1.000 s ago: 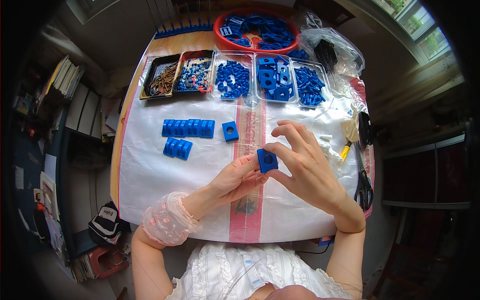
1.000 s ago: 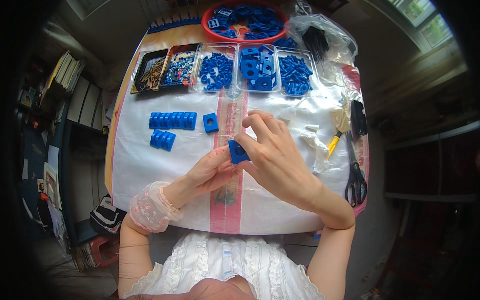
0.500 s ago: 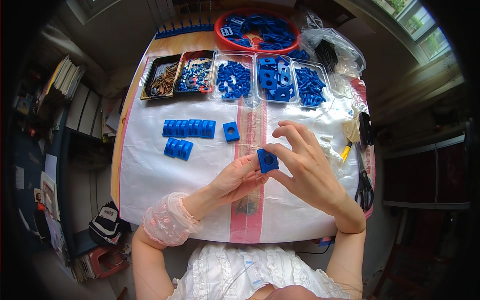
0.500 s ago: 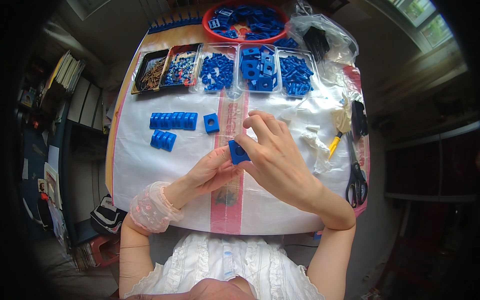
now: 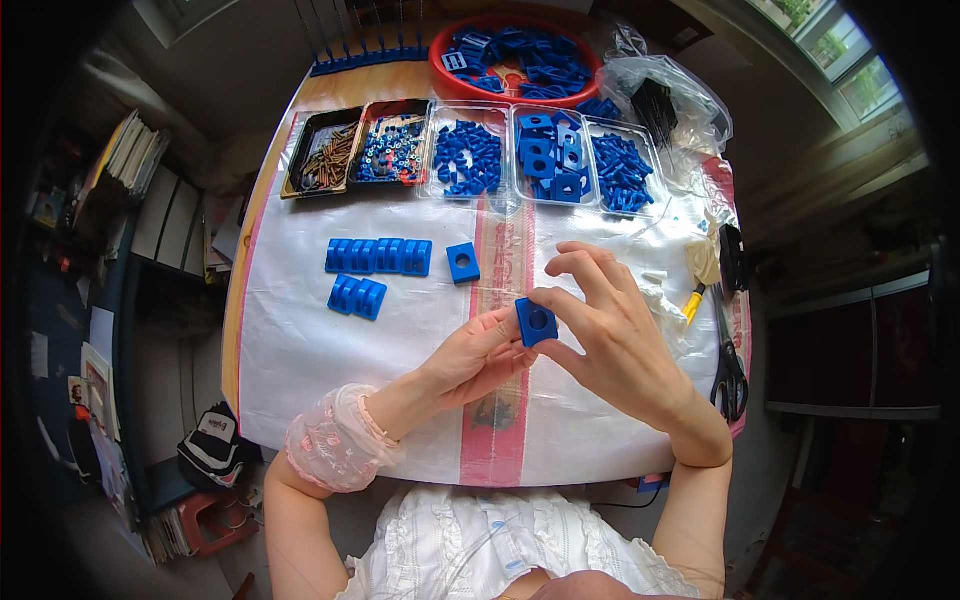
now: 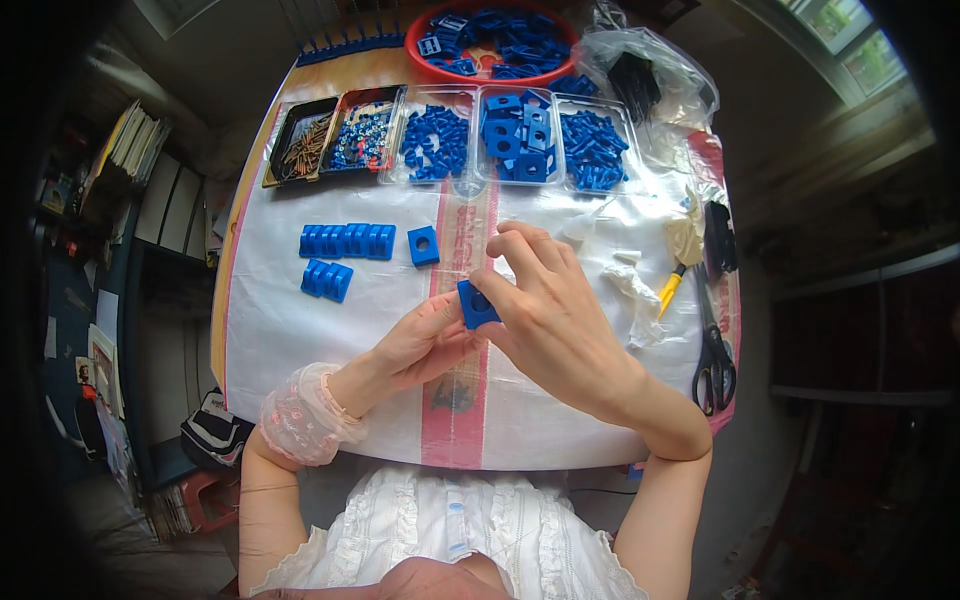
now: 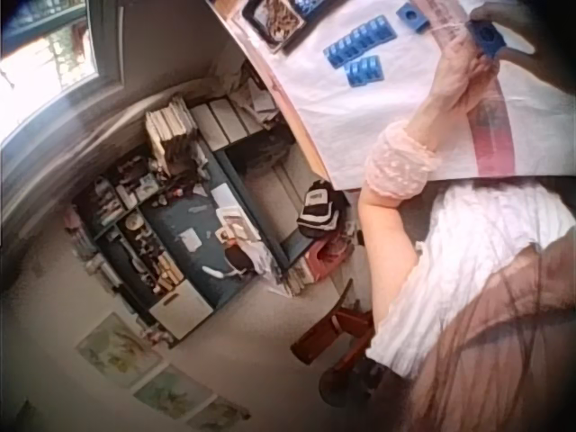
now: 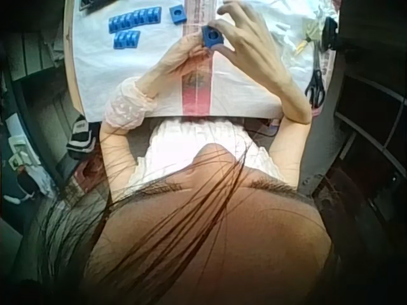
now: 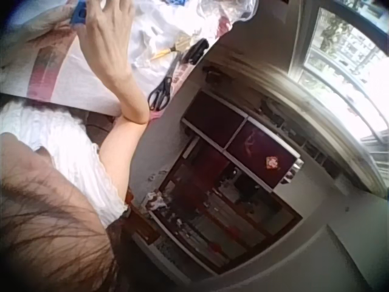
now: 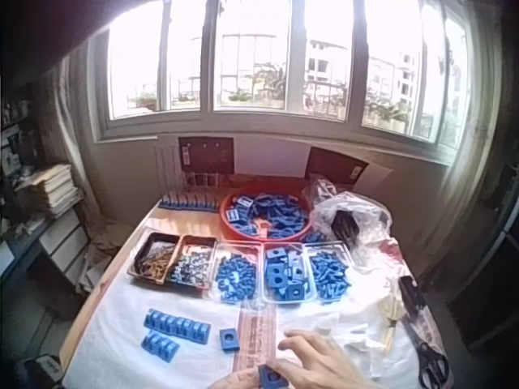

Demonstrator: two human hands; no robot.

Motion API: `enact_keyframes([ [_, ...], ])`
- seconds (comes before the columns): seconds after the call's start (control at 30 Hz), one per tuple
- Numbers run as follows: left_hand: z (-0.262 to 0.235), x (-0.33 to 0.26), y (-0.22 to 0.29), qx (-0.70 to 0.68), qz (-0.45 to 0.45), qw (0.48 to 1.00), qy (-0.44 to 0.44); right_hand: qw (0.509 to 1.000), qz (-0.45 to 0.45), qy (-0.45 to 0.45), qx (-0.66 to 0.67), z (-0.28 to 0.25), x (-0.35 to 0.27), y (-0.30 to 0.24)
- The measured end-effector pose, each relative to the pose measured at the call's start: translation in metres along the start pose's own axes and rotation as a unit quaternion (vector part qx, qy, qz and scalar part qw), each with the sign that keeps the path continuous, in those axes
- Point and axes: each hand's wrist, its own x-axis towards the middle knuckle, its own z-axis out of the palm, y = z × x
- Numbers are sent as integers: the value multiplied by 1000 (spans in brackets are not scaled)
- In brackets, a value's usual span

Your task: Assembling blue plastic housing components by applying adhesive and wiping away excess.

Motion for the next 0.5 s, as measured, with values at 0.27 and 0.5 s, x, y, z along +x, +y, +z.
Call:
enact_keyframes([
  [0.27, 2, -1, 1, -1, -1, 1000, -1, 1000, -18, 10, 10, 1, -1, 2],
  [0.5, -1, -1, 0, 1, 2, 1000, 1, 1000, -4, 2, -4, 0, 0, 0],
])
